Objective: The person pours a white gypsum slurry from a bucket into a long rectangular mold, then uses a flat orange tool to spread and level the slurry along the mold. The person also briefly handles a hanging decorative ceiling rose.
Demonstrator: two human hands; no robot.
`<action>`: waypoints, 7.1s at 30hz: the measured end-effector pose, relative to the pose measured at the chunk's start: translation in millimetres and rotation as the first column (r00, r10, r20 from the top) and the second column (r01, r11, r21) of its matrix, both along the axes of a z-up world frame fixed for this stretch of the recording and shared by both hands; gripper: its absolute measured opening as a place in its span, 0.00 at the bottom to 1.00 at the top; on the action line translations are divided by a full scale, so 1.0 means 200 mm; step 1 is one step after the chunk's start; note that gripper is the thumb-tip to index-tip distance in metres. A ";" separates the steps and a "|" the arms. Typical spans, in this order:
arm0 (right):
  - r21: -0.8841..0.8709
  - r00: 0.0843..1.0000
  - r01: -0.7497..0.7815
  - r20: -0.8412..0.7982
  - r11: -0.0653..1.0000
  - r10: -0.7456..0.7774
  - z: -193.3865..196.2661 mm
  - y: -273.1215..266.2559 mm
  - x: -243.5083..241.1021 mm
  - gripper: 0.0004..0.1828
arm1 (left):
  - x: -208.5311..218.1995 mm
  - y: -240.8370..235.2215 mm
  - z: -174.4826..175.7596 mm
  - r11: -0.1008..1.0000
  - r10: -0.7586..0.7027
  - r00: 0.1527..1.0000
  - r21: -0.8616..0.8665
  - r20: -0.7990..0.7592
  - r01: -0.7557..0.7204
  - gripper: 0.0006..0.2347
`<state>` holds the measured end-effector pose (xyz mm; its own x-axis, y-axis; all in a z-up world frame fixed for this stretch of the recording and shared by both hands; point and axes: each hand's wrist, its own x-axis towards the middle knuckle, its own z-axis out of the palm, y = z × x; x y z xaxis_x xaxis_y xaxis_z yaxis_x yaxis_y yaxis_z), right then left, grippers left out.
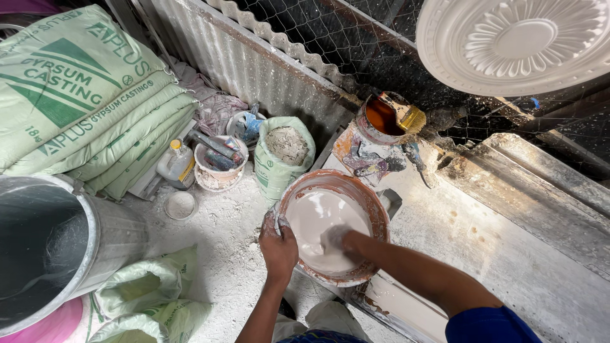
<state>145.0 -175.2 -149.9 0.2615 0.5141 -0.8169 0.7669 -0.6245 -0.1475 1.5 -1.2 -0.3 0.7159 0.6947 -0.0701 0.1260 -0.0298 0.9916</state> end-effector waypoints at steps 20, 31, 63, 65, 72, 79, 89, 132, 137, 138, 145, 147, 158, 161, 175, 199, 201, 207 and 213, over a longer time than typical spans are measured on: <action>-0.055 0.942 0.330 -0.043 0.942 -0.332 0.17 0.07 0.16 0.25 | -0.01 -0.01 0.03 1.000 0.008 1.000 0.025 0.022 -0.008 0.13; 0.030 0.997 -0.029 0.073 0.999 0.027 -0.31 0.13 -0.13 0.22 | 0.00 0.00 0.00 0.996 0.033 0.999 0.084 0.005 -0.034 0.15; 0.375 0.931 0.324 0.036 0.868 -0.363 0.53 0.14 -0.32 0.16 | 0.00 -0.01 -0.04 0.998 0.006 0.999 -0.067 0.039 -0.003 0.15; 0.541 0.833 0.493 -0.066 0.682 -0.550 0.56 0.19 -0.29 0.16 | 0.00 0.01 -0.03 0.997 -0.007 0.999 -0.071 0.039 0.010 0.14; 0.826 0.395 0.564 -0.286 -0.015 -0.873 0.62 0.19 -0.14 0.17 | -0.03 0.05 -0.06 0.991 -0.082 0.995 0.115 0.062 0.075 0.15; 0.912 0.555 0.375 -0.079 0.165 -0.828 0.62 0.11 -0.21 0.11 | -0.06 0.12 -0.11 0.931 -0.176 0.984 0.320 -0.025 0.175 0.20; 0.858 0.664 0.487 -0.241 0.165 -0.707 0.79 -0.17 -0.23 0.08 | -0.07 0.14 -0.17 0.934 -0.161 0.984 0.311 -0.078 0.177 0.22; 0.626 0.556 0.773 -0.591 0.103 -0.584 0.35 -0.99 -0.08 0.21 | -0.15 -0.43 0.04 0.780 0.200 0.964 0.624 -0.174 -0.049 0.11; 0.640 0.570 0.767 -0.643 0.050 -0.512 0.35 -1.01 -0.07 0.20 | -0.13 -0.47 0.05 0.818 0.206 0.965 0.569 -0.161 -0.080 0.11; 0.608 0.545 0.791 -0.653 0.065 -0.526 0.35 -1.02 -0.07 0.20 | -0.11 -0.49 0.04 0.860 0.204 0.964 0.501 -0.172 -0.093 0.11; 0.603 0.553 0.786 -0.590 0.135 -0.588 0.38 -1.03 -0.10 0.21 | -0.13 -0.47 0.04 0.804 0.157 0.980 0.592 -0.123 -0.054 0.10; 0.640 0.593 0.746 -0.514 0.183 -0.620 0.38 -1.03 -0.10 0.21 | -0.15 -0.48 0.04 0.807 0.159 0.981 0.587 -0.113 -0.063 0.11; 0.672 0.607 0.720 -0.491 0.172 -0.624 0.36 -1.05 -0.12 0.22 | -0.13 -0.50 0.04 0.839 0.113 0.992 0.540 -0.048 -0.069 0.11; 0.667 0.612 0.722 -0.493 0.183 -0.618 0.37 -1.06 -0.09 0.23 | -0.12 -0.52 0.06 0.872 0.131 0.990 0.482 -0.056 -0.088 0.11; 0.579 0.522 0.801 -0.550 0.152 -0.652 0.35 -1.07 -0.04 0.22 | -0.06 -0.61 0.08 0.865 0.112 0.994 0.493 -0.005 -0.095 0.09; 0.479 0.438 0.874 -0.713 0.075 -0.548 0.06 -1.08 0.00 0.20 | -0.05 -0.68 0.12 0.810 0.098 0.995 0.582 -0.009 -0.074 0.06; 0.484 0.440 0.872 -0.717 0.069 -0.540 0.03 -1.08 0.01 0.20 | -0.05 -0.70 0.13 0.791 0.081 0.996 0.605 0.049 -0.094 0.08; 0.496 0.423 0.868 -0.738 0.002 -0.527 -0.04 -1.12 0.03 0.19 | -0.03 -0.73 0.11 0.779 0.090 0.995 0.620 0.030 -0.089 0.05; 0.472 0.399 0.881 -0.727 0.014 -0.559 0.02 -1.22 0.02 0.20 | -0.02 -0.79 0.10 0.780 0.064 0.996 0.620 0.056 -0.085 0.05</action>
